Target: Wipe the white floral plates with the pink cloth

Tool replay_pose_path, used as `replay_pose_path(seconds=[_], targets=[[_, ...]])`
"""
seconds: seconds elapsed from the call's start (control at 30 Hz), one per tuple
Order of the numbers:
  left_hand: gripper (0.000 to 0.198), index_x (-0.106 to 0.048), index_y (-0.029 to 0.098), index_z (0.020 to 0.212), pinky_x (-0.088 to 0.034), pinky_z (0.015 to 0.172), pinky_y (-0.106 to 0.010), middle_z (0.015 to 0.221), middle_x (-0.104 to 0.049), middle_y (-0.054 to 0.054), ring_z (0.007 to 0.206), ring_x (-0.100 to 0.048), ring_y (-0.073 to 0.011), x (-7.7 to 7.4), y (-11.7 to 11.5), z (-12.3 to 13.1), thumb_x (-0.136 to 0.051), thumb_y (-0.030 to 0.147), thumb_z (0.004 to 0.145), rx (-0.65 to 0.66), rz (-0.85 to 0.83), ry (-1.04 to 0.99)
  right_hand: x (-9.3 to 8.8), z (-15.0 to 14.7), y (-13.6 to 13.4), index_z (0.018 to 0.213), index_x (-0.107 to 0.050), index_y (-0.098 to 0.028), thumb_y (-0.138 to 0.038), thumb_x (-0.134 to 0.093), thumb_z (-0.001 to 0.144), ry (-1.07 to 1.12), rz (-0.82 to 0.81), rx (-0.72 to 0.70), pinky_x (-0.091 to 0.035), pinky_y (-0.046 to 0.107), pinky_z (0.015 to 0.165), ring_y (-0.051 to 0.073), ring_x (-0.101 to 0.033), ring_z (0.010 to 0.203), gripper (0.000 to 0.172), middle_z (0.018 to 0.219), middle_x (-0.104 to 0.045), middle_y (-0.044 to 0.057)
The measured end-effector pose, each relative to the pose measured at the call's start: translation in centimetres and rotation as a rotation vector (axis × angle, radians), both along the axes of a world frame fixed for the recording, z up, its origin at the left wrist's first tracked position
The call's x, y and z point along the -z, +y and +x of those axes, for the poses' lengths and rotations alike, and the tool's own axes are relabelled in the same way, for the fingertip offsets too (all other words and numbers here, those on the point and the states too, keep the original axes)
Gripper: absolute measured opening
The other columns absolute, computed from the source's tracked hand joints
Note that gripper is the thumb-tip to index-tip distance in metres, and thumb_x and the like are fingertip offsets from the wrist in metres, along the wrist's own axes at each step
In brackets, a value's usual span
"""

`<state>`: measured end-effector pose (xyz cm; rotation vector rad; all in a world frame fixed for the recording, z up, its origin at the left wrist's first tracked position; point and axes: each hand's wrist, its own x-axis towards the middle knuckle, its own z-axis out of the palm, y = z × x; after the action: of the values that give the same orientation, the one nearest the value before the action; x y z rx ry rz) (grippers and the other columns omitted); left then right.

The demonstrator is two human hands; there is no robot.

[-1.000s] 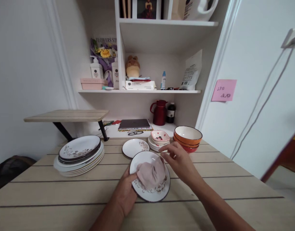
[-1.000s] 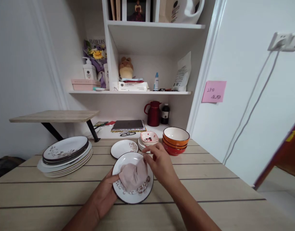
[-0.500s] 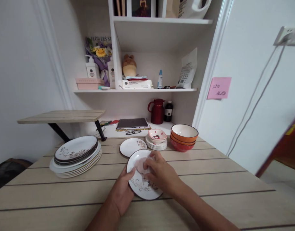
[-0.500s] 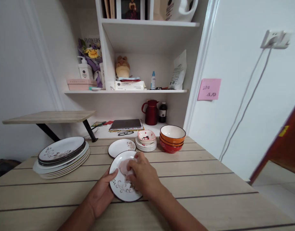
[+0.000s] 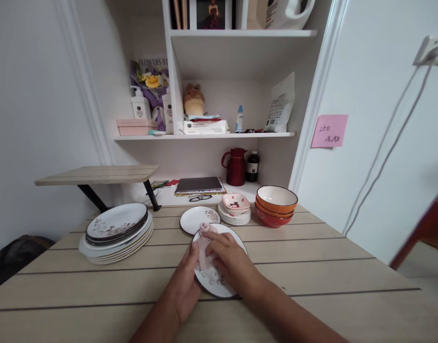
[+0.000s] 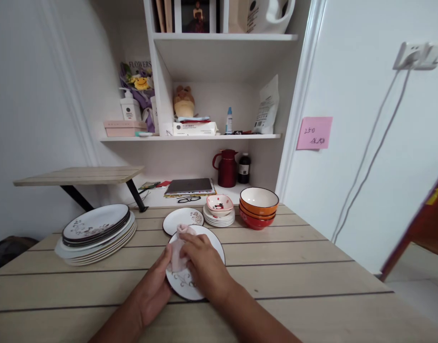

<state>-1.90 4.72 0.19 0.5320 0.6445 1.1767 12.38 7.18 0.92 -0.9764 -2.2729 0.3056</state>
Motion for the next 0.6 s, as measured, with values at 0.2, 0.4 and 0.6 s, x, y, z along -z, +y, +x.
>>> replay_pose_path(seconds=[0.2, 0.4, 0.6], targets=[[0.063, -0.044, 0.023, 0.138, -0.048, 0.089, -0.037, 0.118, -0.068, -0.012, 0.102, -0.065, -0.0262, -0.3, -0.5, 0.7, -0.068, 0.028, 0.079, -0.024, 0.026, 0.041, -0.7, 1.1, 1.2, 0.120, -0.053, -0.024, -0.002, -0.052, 0.075, 0.012, 0.024, 0.166, -0.041, 0.032, 0.090, 0.022, -0.049, 0.114, 0.050, 0.125, -0.056, 0.006], [0.065, -0.043, 0.022, 0.139, -0.049, 0.090, -0.040, 0.118, -0.068, -0.014, 0.102, -0.066, -0.0271, 0.0, -0.5, 0.5, -0.068, 0.027, 0.079, -0.113, -0.011, 0.036, -1.7, 3.8, 1.7, 0.098, -0.063, -0.023, -0.005, -0.052, 0.072, -0.210, -0.027, 0.286, -0.039, 0.025, 0.068, 0.019, -0.054, 0.094, 0.033, 0.116, -0.053, 0.007], [0.065, -0.042, 0.023, 0.140, -0.049, 0.091, -0.040, 0.115, -0.069, -0.013, 0.100, -0.067, -0.0261, 0.3, -0.1, 0.2, -0.066, 0.029, 0.080, -0.160, -0.046, -0.003, -2.7, 3.8, -0.8, 0.086, -0.066, -0.024, -0.015, -0.061, 0.070, -0.474, -0.083, 0.090, -0.027, 0.024, 0.055, 0.015, -0.054, 0.072, 0.020, 0.099, -0.055, 0.004]])
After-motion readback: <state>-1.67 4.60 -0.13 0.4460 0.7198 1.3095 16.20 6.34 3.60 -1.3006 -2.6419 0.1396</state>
